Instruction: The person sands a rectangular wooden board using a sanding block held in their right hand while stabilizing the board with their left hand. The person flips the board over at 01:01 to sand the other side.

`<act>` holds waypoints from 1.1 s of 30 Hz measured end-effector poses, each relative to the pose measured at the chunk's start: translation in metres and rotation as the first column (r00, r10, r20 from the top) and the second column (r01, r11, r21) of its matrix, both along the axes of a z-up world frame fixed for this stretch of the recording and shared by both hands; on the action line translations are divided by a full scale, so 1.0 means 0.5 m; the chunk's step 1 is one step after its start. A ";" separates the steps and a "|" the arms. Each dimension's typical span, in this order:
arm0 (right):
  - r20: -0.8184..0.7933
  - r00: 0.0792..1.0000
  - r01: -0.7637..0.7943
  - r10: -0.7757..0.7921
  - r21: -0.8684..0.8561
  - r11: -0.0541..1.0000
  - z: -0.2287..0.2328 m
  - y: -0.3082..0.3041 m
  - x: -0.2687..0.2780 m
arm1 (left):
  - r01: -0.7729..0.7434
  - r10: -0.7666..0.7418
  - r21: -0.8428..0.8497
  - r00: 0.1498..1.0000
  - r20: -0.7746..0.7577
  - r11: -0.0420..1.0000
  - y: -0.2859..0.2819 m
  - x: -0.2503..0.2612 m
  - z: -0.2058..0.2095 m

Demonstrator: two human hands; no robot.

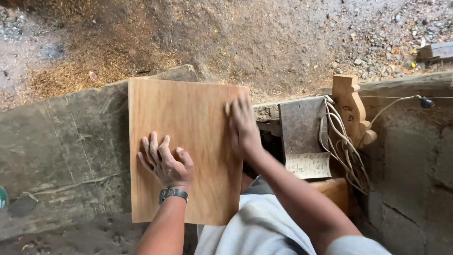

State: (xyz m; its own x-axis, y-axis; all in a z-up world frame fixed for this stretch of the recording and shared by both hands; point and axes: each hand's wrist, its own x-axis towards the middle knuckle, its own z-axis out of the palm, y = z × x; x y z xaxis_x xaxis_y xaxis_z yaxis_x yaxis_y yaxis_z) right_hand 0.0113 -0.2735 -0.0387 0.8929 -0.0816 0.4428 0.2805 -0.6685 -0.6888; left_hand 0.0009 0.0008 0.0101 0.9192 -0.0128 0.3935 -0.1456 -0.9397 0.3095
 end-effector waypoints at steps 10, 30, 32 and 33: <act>-0.267 0.955 -0.126 0.131 0.037 0.991 0.037 0.087 -0.310 | -0.021 0.021 0.013 0.999 0.029 1.000 -0.003 0.010 -0.012; -0.041 0.998 0.050 -0.053 -0.063 0.997 0.004 0.003 0.035 | 0.017 -0.017 0.033 1.000 0.003 0.999 0.011 0.003 -0.015; -0.096 0.987 0.144 -0.131 0.141 0.979 0.063 -0.049 0.075 | 0.015 -0.016 0.024 0.999 0.028 1.000 0.010 -0.001 -0.017; -0.166 0.967 0.240 -0.195 0.328 0.914 0.095 -0.080 0.105 | 0.016 -0.016 0.008 0.999 0.050 1.000 0.004 0.009 -0.020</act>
State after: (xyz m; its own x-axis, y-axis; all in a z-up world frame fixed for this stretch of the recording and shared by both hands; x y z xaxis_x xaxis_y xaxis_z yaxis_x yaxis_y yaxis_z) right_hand 0.0638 -0.3136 0.0088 0.8825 -0.4066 0.2366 0.0499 -0.4192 -0.9065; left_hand 0.0053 0.0030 0.0003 0.8980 -0.0305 0.4390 -0.1757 -0.9394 0.2942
